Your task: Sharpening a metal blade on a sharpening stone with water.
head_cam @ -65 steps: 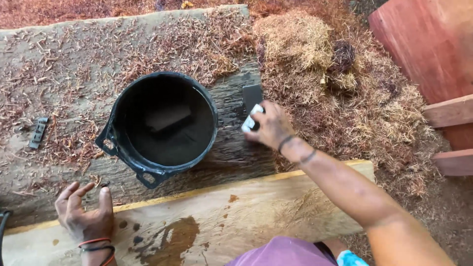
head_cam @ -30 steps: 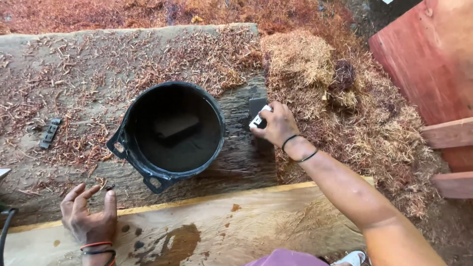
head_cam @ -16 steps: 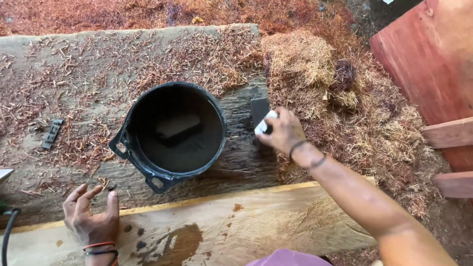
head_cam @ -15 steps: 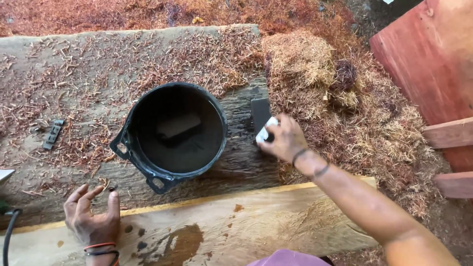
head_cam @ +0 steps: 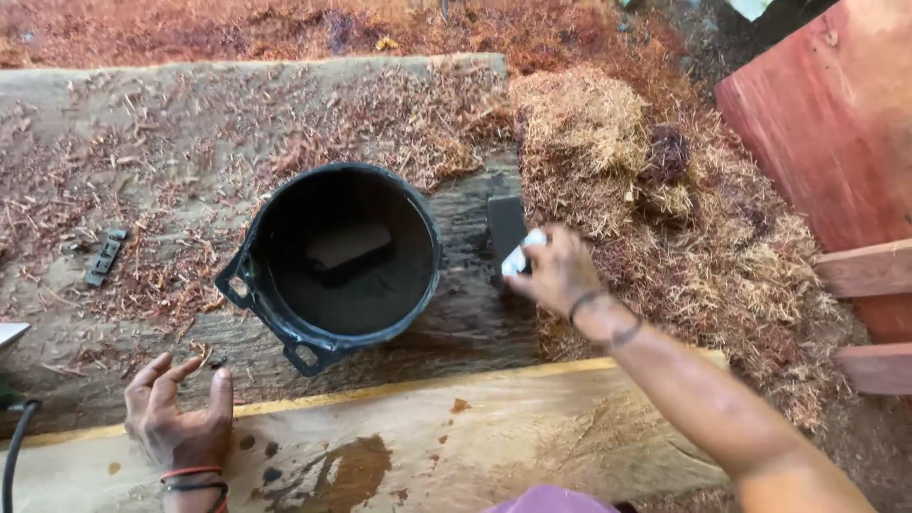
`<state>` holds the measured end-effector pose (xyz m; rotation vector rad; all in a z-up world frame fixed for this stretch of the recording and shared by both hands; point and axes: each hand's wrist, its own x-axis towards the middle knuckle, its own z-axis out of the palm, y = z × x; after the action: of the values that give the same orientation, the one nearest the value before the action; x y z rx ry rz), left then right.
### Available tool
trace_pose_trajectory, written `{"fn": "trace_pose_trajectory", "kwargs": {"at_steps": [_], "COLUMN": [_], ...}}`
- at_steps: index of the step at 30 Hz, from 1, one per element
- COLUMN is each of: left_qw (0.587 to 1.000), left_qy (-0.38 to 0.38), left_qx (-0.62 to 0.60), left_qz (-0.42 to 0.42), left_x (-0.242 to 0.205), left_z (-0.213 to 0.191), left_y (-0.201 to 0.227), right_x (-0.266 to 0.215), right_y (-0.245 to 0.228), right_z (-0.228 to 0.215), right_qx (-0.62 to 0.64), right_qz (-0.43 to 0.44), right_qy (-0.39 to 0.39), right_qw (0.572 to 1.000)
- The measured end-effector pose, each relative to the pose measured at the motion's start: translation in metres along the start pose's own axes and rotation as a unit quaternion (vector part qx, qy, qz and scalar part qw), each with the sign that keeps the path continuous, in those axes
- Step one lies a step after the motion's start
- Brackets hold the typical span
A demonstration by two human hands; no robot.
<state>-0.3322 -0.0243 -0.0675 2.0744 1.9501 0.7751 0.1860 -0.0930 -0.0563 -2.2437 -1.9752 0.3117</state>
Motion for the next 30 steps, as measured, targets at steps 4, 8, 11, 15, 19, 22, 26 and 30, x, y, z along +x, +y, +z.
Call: {"fn": "trace_pose_trajectory", "kwargs": {"at_steps": [4, 8, 11, 15, 19, 22, 26, 30], "left_qw": [1.0, 1.0, 1.0, 1.0, 1.0, 1.0, 1.0, 1.0], "left_qy": [0.0, -0.004, -0.006, -0.007, -0.008, -0.006, -0.004, -0.001], "left_qx": [0.005, -0.002, 0.012, -0.009, -0.007, 0.022, 0.008, 0.009], "left_qz": [0.006, -0.002, -0.003, 0.004, -0.004, 0.002, 0.013, 0.006], "left_x": [-0.006, -0.004, -0.005, -0.002, -0.002, -0.003, -0.004, -0.003], "left_z": [0.005, 0.004, 0.004, 0.005, 0.004, 0.001, 0.005, 0.003], "left_y": [-0.012, -0.015, -0.011, -0.009, -0.012, -0.006, -0.01, -0.011], "right_x": [0.039, 0.01, 0.013, 0.047, 0.002, 0.0, 0.029, -0.003], "right_y": [-0.004, -0.014, -0.01, 0.0, -0.008, -0.015, -0.015, -0.034], "right_z": [-0.022, -0.019, -0.015, -0.022, -0.005, -0.007, -0.018, -0.01], "right_qx": [0.002, -0.004, -0.005, -0.01, -0.014, -0.014, -0.018, -0.021], "right_qz": [0.124, 0.084, 0.07, 0.107, 0.028, -0.032, 0.021, -0.016], "right_qy": [-0.04, -0.055, -0.071, -0.025, 0.021, 0.013, 0.03, -0.008], "right_qw": [0.991, 0.995, 0.995, 0.994, 0.999, 0.999, 0.999, 1.0]}}
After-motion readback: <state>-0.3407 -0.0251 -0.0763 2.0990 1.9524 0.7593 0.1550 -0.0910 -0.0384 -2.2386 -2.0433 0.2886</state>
